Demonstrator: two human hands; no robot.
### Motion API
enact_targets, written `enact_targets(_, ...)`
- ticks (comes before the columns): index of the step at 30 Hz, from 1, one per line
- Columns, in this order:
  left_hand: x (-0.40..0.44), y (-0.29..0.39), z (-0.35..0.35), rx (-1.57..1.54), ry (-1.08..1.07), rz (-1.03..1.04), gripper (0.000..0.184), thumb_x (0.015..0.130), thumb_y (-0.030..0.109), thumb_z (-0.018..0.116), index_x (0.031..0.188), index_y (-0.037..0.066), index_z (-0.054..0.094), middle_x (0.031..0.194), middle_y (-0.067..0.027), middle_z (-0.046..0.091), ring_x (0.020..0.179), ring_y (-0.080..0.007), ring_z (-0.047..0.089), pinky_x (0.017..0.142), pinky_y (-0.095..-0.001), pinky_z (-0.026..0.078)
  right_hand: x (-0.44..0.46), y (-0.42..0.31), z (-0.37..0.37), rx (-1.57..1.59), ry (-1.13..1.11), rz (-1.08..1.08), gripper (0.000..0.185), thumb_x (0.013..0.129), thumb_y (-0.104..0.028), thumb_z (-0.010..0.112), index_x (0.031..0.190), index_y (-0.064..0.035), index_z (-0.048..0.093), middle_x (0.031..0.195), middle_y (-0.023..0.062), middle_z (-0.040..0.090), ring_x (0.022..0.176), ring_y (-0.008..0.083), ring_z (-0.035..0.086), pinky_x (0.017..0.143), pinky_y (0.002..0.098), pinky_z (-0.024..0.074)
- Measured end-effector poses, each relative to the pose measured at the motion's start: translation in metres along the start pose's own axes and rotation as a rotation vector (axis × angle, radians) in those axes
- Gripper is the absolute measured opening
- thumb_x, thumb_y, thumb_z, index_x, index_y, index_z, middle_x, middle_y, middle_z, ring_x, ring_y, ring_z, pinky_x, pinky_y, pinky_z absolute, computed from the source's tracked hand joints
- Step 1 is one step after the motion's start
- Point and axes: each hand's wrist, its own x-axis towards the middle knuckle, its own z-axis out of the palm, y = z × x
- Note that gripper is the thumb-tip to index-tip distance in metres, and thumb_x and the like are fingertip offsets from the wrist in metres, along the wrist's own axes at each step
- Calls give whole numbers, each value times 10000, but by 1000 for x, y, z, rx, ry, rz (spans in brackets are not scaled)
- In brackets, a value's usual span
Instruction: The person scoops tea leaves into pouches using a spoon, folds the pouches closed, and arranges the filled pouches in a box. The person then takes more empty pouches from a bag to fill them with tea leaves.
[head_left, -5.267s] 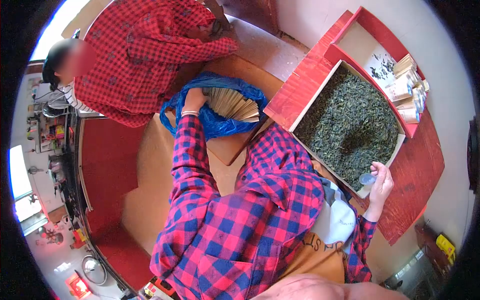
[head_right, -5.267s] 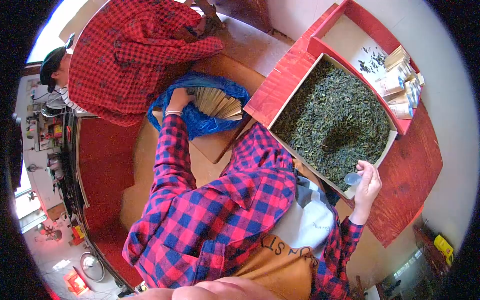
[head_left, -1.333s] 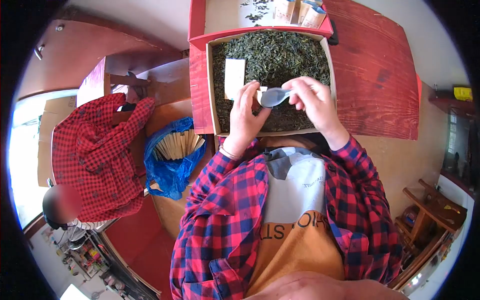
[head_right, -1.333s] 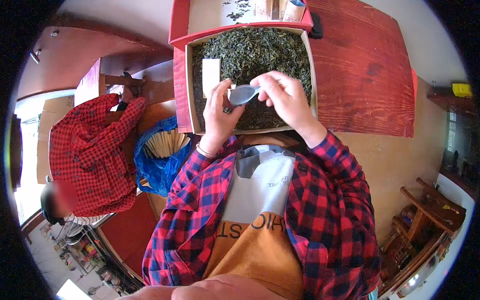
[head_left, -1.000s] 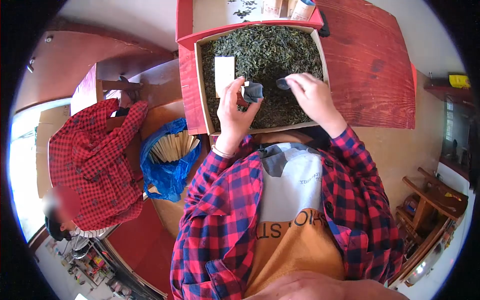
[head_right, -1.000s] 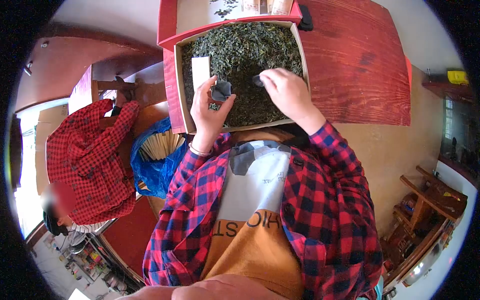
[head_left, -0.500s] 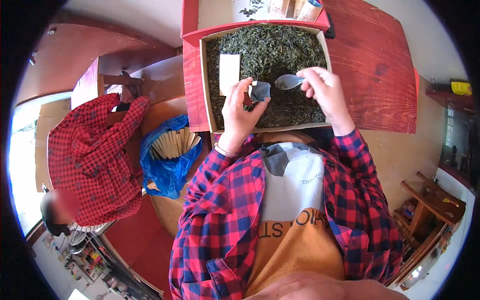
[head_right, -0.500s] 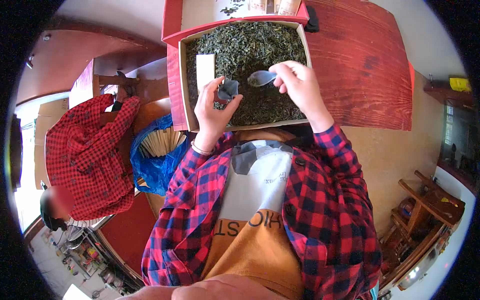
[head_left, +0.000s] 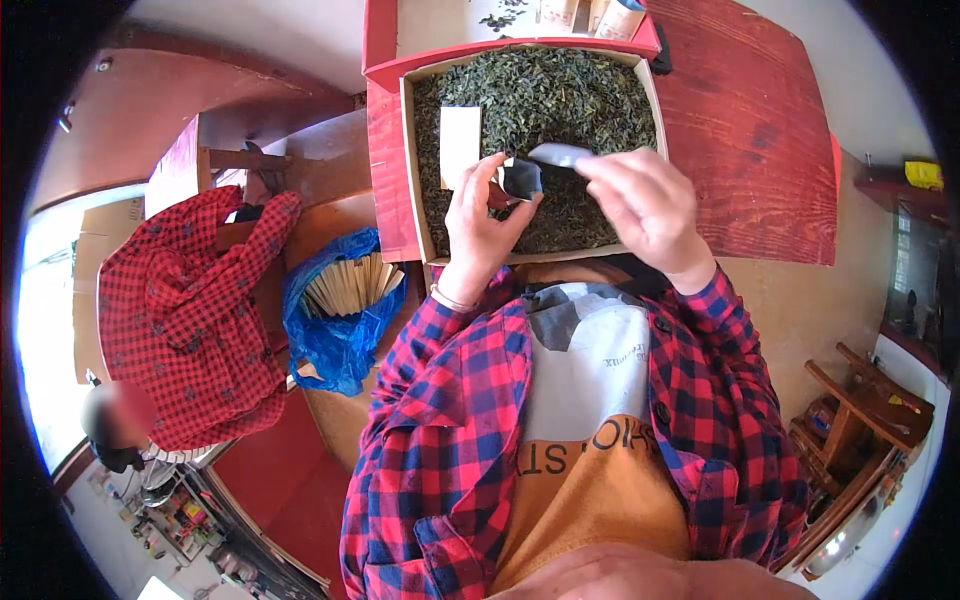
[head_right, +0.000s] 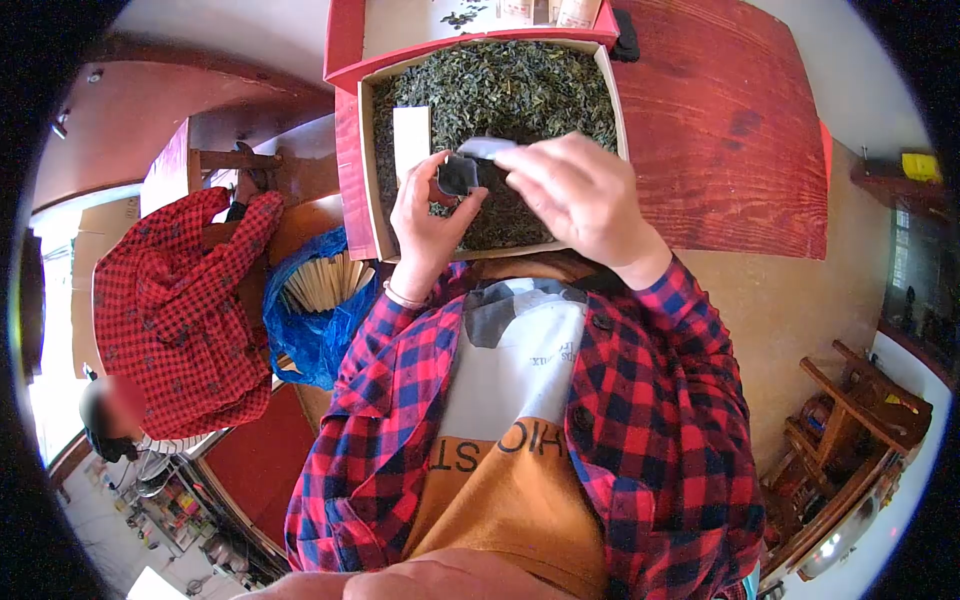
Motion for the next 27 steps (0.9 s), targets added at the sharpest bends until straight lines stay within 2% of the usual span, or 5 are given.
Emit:
enact_targets(4, 0, -1, 1, -8, 17, 8, 656, 732, 112, 891, 1315, 32, 602, 1024, -79, 640, 686, -132, 602, 630, -280, 539, -9, 16, 1, -27, 52, 231, 183, 917, 4, 708, 1098, -20, 724, 913, 123, 711, 760, 270, 681, 670, 341, 542)
enact_targets(9, 1, 1, 0, 14, 20, 13, 652, 732, 108, 890, 1313, 32, 603, 1031, -80, 642, 688, -131, 605, 631, -280, 540, -50, 46, 33, -137, -333, 464, 131, 962, -159, 670, 1019, -62, 736, 961, 154, 735, 833, 312, 718, 719, 397, 555)
enact_targets(14, 0, 1, 0, 9, 1, -2, 653, 734, 118, 891, 1313, 30, 601, 1047, -83, 642, 693, -131, 605, 633, -281, 538, -63, 53, 51, 56, -391, 646, 157, 971, -153, 640, 976, -34, 742, 835, 143, 736, 724, 267, 720, 668, 354, 549)
enact_targets(17, 0, 1, -1, -9, 0, -14, 650, 738, 121, 888, 1314, 31, 601, 1046, -83, 642, 698, -132, 604, 632, -280, 536, -60, 60, 47, 304, -310, 912, 238, 1017, -202, 598, 1020, -19, 750, 744, 45, 705, 647, 87, 639, 598, 269, 514)
enact_targets(27, 0, -1, 1, 14, -6, 24, 645, 735, 112, 886, 1310, 34, 603, 1017, -77, 632, 688, -131, 593, 625, -274, 533, -9, 15, -5, 493, 62, 831, 265, 1056, -227, 592, 1114, -8, 730, 824, 17, 675, 700, 61, 593, 623, 215, 482)
